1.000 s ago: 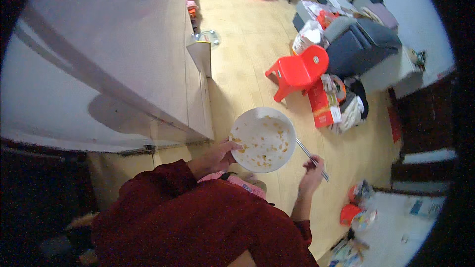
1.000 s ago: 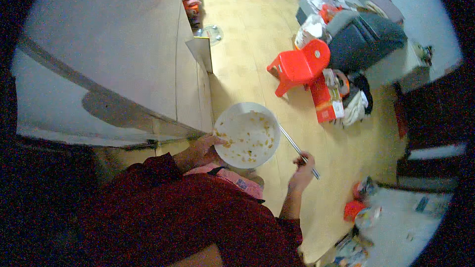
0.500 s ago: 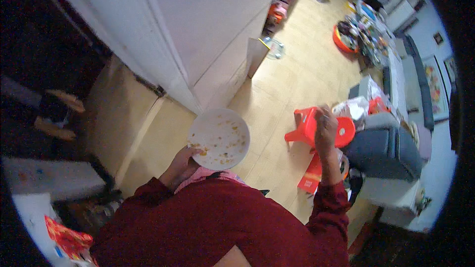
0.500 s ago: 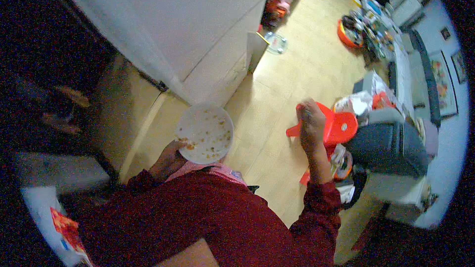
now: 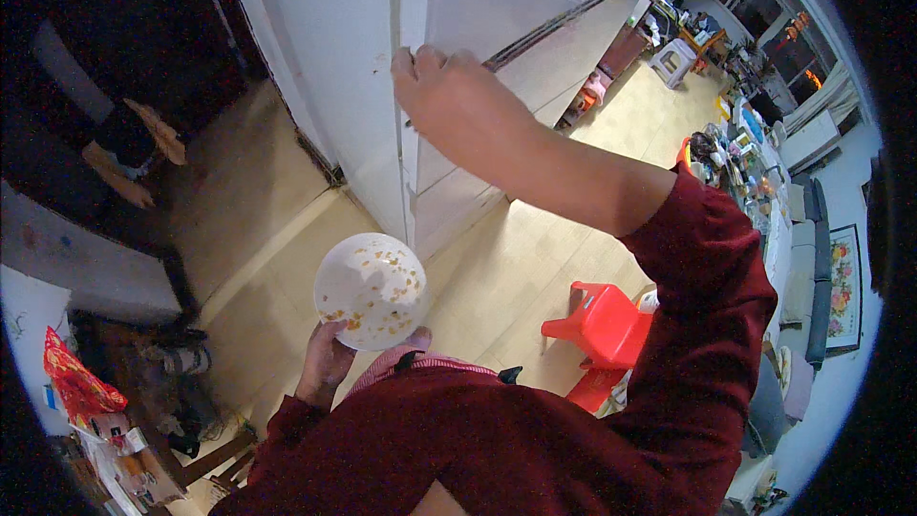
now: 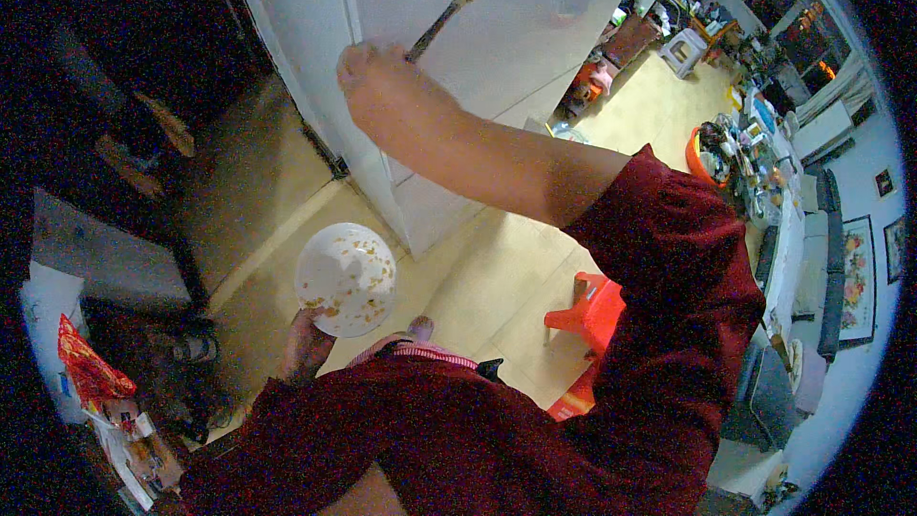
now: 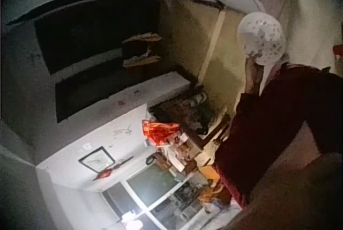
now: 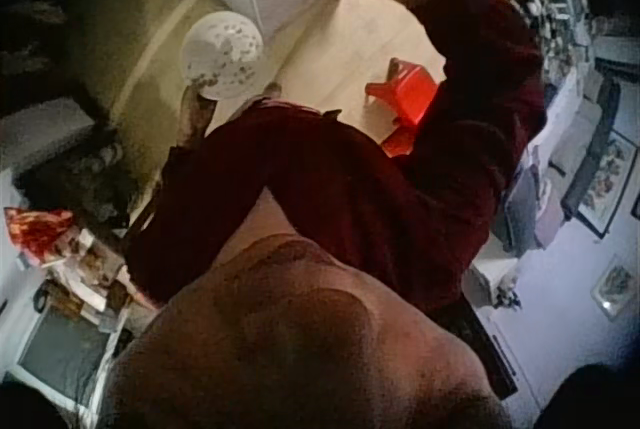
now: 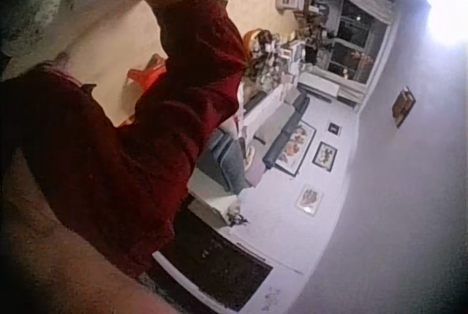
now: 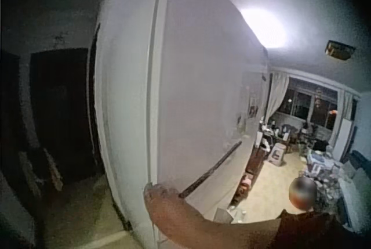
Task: The person retrieves filling from the refrigerator and places it onto small dough circles. They then fold and seal the dough to form dumplings, arranging the finished pieces on a wooden board. The person also moves a chair and handles a knife and rolling pin.
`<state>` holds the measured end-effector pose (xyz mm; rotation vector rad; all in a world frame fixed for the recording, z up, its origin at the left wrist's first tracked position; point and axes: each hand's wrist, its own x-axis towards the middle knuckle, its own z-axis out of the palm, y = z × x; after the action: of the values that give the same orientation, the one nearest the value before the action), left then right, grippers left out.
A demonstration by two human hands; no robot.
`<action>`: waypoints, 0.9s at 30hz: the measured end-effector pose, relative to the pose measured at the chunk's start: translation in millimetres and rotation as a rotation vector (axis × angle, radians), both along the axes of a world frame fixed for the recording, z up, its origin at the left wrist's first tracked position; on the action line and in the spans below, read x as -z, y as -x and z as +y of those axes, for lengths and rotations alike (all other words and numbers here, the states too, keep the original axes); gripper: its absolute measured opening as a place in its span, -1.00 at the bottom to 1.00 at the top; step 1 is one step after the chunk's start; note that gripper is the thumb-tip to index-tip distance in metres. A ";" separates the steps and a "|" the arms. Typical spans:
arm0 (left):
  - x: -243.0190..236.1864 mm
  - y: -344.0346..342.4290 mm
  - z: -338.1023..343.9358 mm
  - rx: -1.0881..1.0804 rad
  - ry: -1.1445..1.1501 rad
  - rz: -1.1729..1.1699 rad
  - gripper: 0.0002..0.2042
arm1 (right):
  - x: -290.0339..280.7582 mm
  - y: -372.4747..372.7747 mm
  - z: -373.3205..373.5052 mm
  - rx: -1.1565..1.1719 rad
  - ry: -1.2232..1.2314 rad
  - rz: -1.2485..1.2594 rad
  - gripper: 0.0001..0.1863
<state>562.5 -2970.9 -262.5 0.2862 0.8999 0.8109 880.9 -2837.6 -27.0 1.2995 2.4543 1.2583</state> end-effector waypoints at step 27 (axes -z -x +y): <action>7.3 -198.6 -133.1 -0.128 -0.105 -0.003 -0.49 | 94.5 -341.5 -428.7 0.452 -0.314 1.524 -0.46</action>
<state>761.1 -3104.0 -269.8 0.3215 0.8807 0.9793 1222.4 -3266.4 -121.5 3.5634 2.1173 0.4675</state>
